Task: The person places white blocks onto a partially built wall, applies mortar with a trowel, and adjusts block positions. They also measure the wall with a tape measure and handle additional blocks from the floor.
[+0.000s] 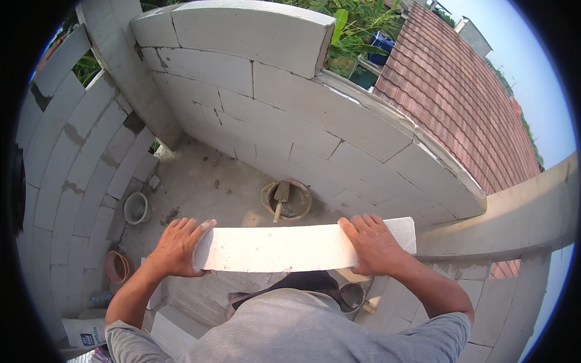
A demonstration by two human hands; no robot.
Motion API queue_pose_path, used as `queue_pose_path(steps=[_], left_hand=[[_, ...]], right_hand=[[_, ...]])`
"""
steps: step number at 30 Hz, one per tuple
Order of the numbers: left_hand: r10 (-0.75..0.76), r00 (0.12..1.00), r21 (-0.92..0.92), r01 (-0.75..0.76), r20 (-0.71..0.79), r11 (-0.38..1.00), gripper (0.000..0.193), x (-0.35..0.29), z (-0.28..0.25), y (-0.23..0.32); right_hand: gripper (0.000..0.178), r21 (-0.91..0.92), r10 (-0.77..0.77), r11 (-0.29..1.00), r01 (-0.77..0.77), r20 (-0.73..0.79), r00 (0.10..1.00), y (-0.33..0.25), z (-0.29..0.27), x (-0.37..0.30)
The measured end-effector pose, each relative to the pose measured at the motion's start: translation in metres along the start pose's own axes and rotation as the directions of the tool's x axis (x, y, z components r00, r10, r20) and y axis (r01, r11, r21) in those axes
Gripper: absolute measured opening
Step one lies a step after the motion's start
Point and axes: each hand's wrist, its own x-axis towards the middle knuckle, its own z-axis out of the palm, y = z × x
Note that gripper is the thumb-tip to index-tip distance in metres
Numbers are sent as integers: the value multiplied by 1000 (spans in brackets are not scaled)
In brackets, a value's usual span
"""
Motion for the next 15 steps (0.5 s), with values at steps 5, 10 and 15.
queue_pose_path(steps=[5,10,15], left_hand=[[295,955,122,-288,-41,950,104,155,-149,53],[570,804,325,-502,-165,802,109,288,-240,99],[563,822,429,-481,-81,764,112,398,-288,139]], right_hand=[[106,9,293,956,-294,-116,949,95,-101,-83],[120,-32,466,872,-488,-251,849,186,-149,-143],[125,34,583,800,-600,-281,762,248,-183,-147]])
